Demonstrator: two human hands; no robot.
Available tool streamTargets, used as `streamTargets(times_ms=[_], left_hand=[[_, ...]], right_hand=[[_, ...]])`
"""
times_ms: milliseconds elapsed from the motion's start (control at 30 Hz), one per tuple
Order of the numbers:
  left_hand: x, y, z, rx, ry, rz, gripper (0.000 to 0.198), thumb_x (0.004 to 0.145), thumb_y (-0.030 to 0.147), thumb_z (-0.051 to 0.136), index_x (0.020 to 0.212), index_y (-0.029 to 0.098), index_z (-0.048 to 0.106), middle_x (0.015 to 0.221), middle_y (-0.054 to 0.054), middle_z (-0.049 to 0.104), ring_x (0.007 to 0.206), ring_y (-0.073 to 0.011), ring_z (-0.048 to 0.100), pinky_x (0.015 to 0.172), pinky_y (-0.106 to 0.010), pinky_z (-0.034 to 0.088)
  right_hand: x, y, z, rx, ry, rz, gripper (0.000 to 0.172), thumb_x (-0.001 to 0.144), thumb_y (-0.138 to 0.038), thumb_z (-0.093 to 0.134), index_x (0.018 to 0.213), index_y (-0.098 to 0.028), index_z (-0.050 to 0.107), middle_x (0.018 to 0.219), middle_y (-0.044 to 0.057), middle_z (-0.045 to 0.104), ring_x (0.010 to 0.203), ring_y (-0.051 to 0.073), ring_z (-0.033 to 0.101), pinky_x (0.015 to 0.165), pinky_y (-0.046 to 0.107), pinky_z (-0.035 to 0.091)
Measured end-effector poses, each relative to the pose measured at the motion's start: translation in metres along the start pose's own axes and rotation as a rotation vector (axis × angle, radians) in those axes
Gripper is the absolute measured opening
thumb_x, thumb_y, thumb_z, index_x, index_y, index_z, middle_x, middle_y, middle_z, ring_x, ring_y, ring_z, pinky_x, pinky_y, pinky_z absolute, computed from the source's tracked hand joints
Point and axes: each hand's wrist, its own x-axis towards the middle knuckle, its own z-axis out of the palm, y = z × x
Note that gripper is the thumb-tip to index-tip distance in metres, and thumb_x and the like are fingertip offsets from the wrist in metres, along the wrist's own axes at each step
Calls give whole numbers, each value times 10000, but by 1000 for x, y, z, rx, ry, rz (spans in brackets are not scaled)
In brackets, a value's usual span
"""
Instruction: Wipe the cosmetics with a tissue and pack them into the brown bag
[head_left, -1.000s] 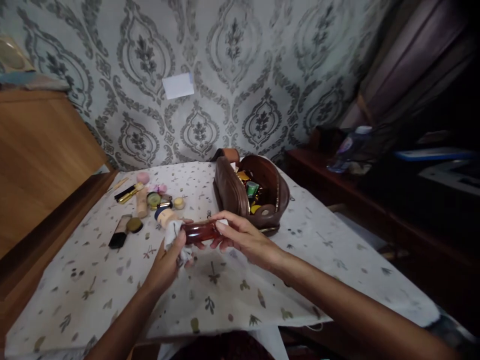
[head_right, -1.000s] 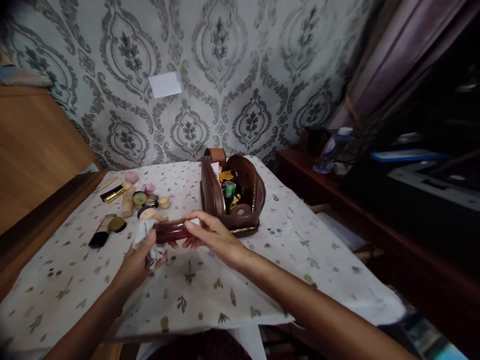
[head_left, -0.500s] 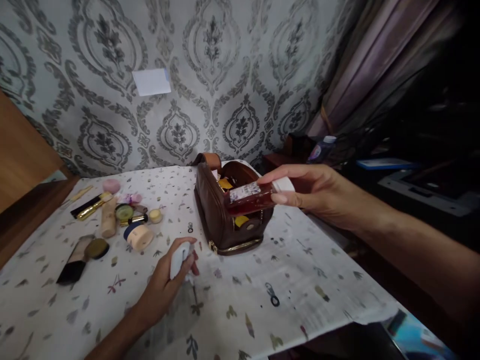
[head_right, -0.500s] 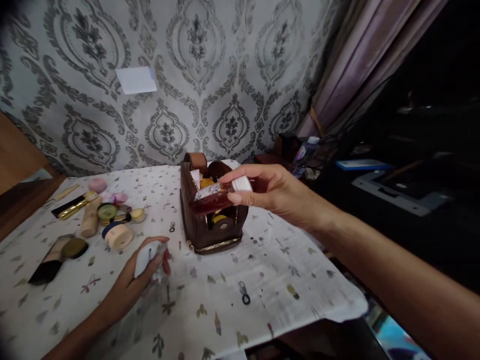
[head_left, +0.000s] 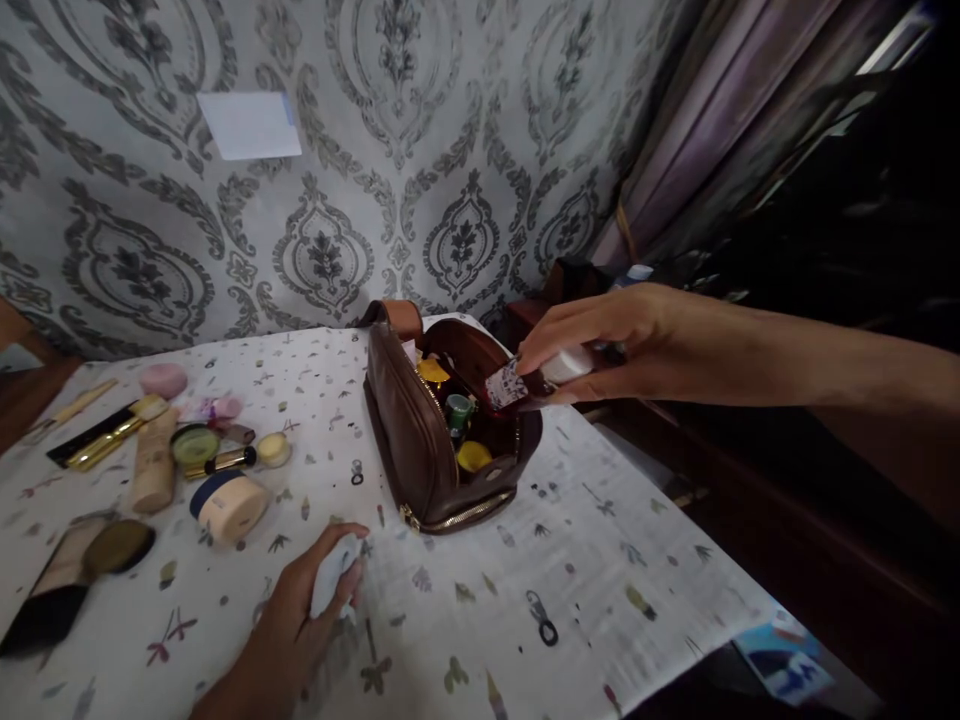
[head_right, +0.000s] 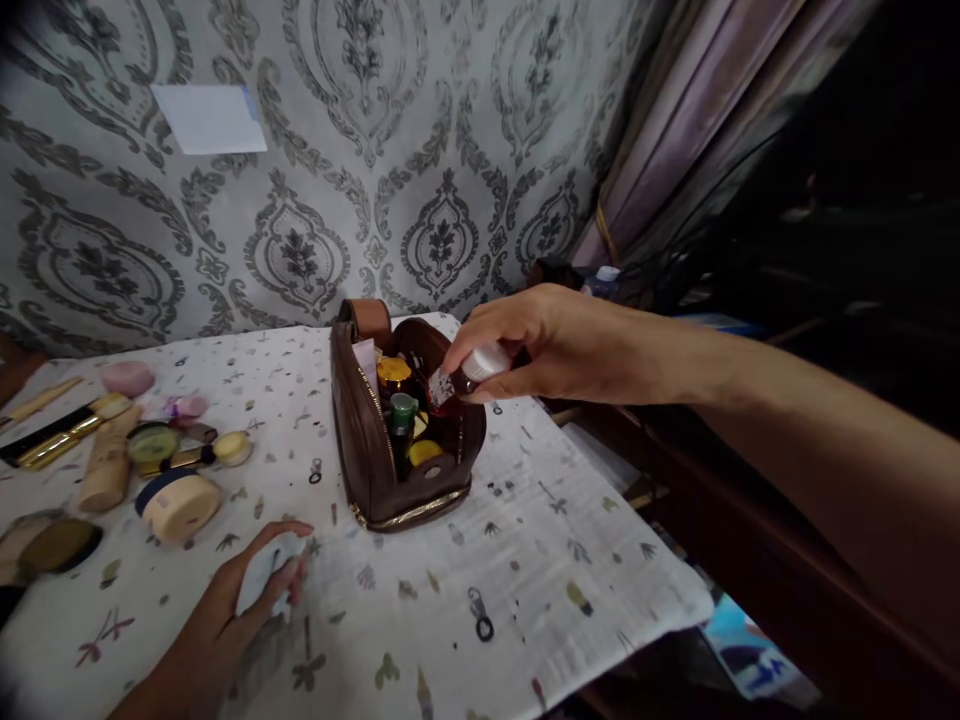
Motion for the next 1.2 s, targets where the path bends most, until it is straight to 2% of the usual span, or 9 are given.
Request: streamTargets(times_ms=[100, 233, 300, 467, 633, 733, 867, 1033, 1200], left_hand=[[1, -4, -1, 24, 0, -20, 469, 897, 575, 456, 1164, 219, 606, 712, -18, 622, 716, -208, 616, 748, -311, 489], [0, -16, -2, 20, -68, -33, 458, 905, 544, 481, 1231, 236, 573, 722, -17, 628, 721, -201, 618, 753, -300, 493], [-1, -19, -1, 2, -73, -46, 440, 901, 535, 495, 1209, 235, 586, 721, -22, 633, 735, -202, 618, 720, -282, 489], [-4, -11, 5, -60, 26, -81, 441, 892, 569, 469, 1123, 226, 623, 730, -35, 629, 769, -214, 616, 631, -259, 461], [-2, -10, 1, 20, 8, -50, 416, 870, 544, 516, 1126, 244, 648, 733, -36, 664, 735, -211, 634, 695, -276, 510], [0, -17, -5, 68, 13, 18, 396, 844, 519, 565, 1116, 254, 676, 859, -59, 713, 753, -212, 652, 778, -298, 539], [0, -21, -7, 113, 23, 15, 379, 847, 503, 569, 1138, 284, 674, 999, -56, 720, 793, -209, 668, 831, -311, 548], [-1, -17, -5, 117, 8, 18, 376, 882, 510, 519, 1146, 283, 660, 988, -52, 716, 782, -199, 667, 821, -303, 551], [0, -18, -7, 92, -47, -19, 403, 860, 527, 553, 1154, 271, 654, 980, -61, 710, 786, -204, 671, 744, -271, 558]], right_hand=[[10, 1, 5, -106, -258, -165, 214, 851, -235, 671, 1053, -241, 743, 998, 20, 717, 801, 118, 627, 663, 247, 443], [22, 2, 14, -111, -371, -173, 169, 875, -285, 637, 1004, -253, 741, 946, 22, 704, 821, 155, 640, 715, 278, 461], [27, 5, 19, -100, -383, -180, 140, 866, -276, 641, 956, -250, 745, 911, 20, 699, 824, 161, 639, 731, 283, 460], [36, 18, 30, -69, -380, -225, 80, 806, -229, 697, 867, -247, 746, 832, 11, 695, 830, 169, 627, 753, 292, 448], [42, 22, 35, -77, -397, -206, 93, 767, -212, 727, 853, -246, 741, 786, 15, 689, 839, 186, 616, 749, 307, 446], [43, 19, 32, -144, -451, -169, 69, 804, -250, 701, 864, -239, 733, 815, 32, 685, 866, 197, 609, 754, 315, 443], [43, 16, 28, -161, -446, -136, 97, 861, -309, 652, 852, -230, 707, 825, 33, 664, 834, 190, 610, 761, 321, 439], [41, 16, 31, -165, -414, -149, 187, 910, -329, 592, 799, -201, 674, 882, 46, 643, 777, 165, 595, 707, 303, 424], [45, 19, 34, -162, -397, -141, 212, 931, -346, 560, 844, -187, 670, 739, 14, 630, 668, 134, 567, 630, 264, 389]])
